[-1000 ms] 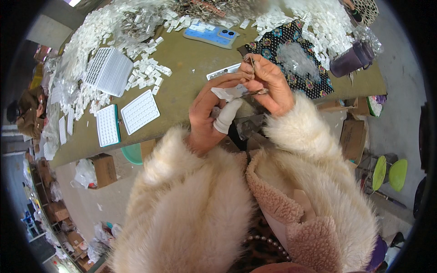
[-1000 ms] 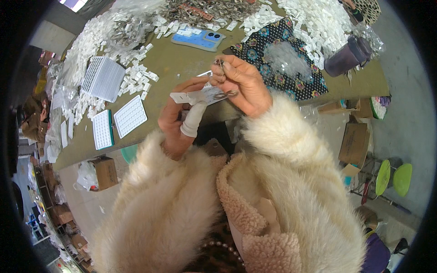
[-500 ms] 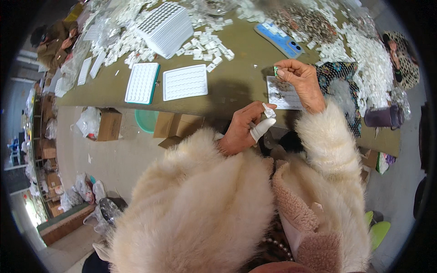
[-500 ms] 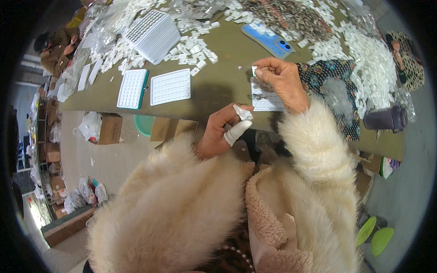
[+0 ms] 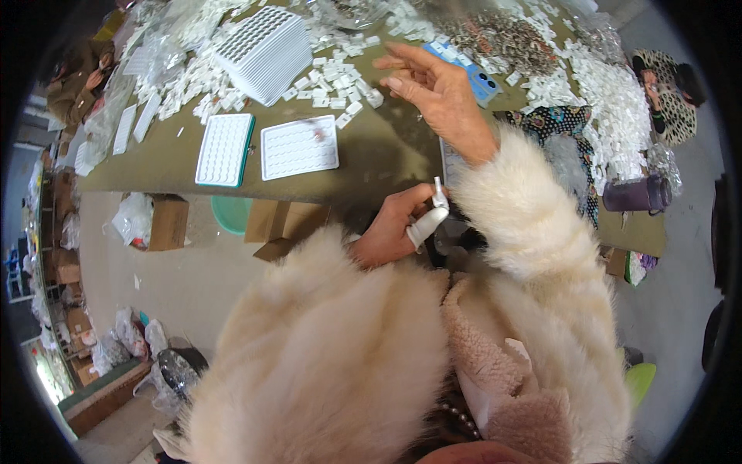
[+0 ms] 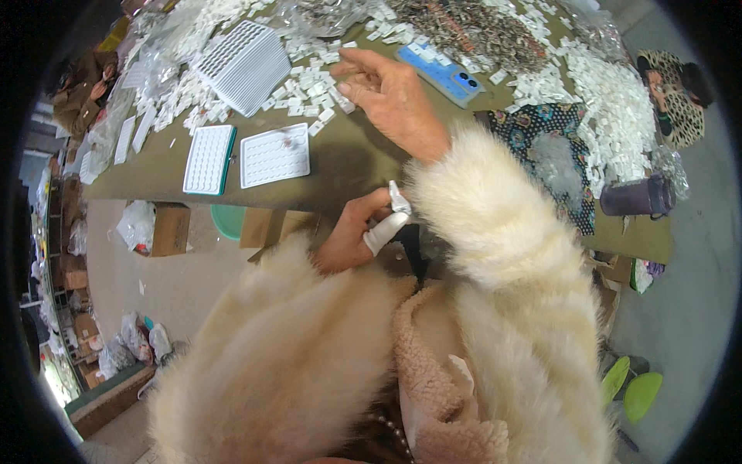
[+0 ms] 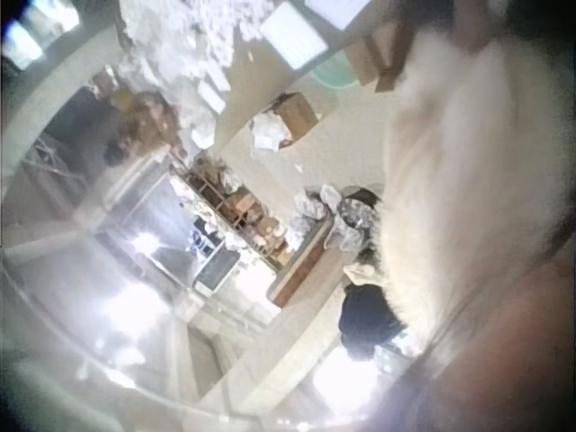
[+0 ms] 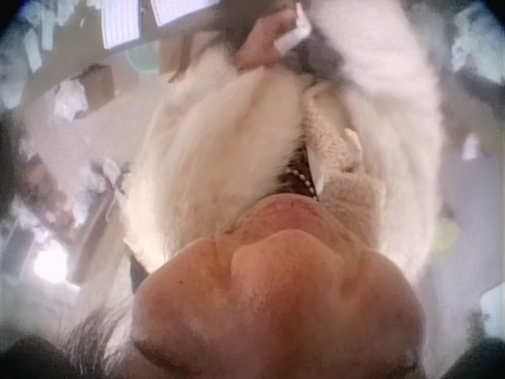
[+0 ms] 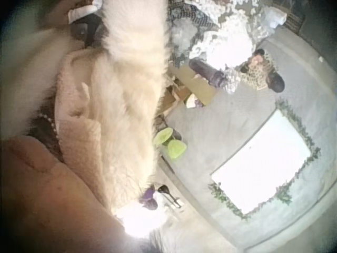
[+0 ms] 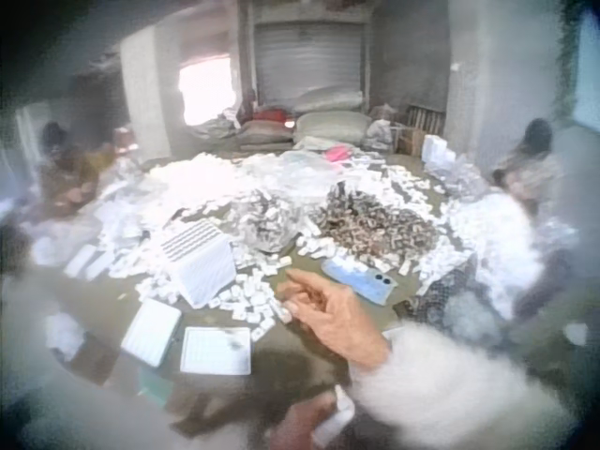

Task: The person repeatedly picks small metal keychain components from a tray, applies glue from a tube, and attaches them to a base. They handle multiple keychains one at a time, placing finished units aside on the table.

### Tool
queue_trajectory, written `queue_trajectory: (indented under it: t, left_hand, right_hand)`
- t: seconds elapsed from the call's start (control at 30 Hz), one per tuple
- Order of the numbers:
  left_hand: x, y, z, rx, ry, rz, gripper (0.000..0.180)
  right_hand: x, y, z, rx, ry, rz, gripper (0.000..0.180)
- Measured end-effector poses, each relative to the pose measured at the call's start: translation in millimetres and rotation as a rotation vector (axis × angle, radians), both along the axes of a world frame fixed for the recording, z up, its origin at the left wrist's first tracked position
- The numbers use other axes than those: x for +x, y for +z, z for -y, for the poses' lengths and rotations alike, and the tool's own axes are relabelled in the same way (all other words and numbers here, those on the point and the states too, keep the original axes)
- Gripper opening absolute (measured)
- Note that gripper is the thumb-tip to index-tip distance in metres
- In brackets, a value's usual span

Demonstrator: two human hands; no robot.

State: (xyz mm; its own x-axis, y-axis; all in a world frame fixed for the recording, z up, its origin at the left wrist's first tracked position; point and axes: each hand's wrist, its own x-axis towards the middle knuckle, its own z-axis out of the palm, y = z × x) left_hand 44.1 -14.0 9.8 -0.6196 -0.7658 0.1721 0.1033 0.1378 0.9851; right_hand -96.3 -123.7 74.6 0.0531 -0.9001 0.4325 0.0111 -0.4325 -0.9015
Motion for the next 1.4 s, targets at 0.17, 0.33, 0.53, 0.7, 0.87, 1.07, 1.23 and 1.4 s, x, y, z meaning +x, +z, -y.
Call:
queue_trajectory:
  t: [0.17,0.33,0.53,0.7,0.87,1.07,1.23,1.4]
  left_hand:
    - [9.8,2.9,2.2,0.141,0.021,-0.041,0.02]
    - [9.7,0.3,6.8,0.167,-0.007,-0.051,0.024]
    - [13.9,-0.3,8.6,0.192,-0.019,-0.051,0.024]
    - [15.5,0.6,9.0,0.194,0.021,-0.016,0.023]
    - [11.3,-1.5,8.7,0.209,0.03,-0.028,0.023]
    - [2.8,-6.4,6.3,0.239,0.044,-0.111,0.024]
    - [-0.1,-4.6,3.8,0.219,0.036,-0.034,0.024]
    - [4.2,1.3,3.5,0.251,0.065,-0.056,0.024]
  right_hand:
    - [-79.0,-19.3,36.6,-0.229,-0.388,-1.058,0.017]
    - [-155.9,-43.0,78.2,-0.087,-0.539,-1.194,0.02]
    - [-171.1,-69.4,97.2,0.025,-0.495,-1.356,0.029]
    - [-186.0,-68.6,111.4,0.037,-0.685,-1.032,0.026]
    - [-197.8,-26.2,103.7,-0.107,-0.753,-0.511,0.024]
    - [-154.2,34.0,54.9,-0.049,-0.424,-0.302,0.018]
    - [-108.2,37.1,25.6,0.095,0.18,-0.502,0.026]
    - [-92.2,12.8,39.0,0.091,0.023,-0.577,0.026]
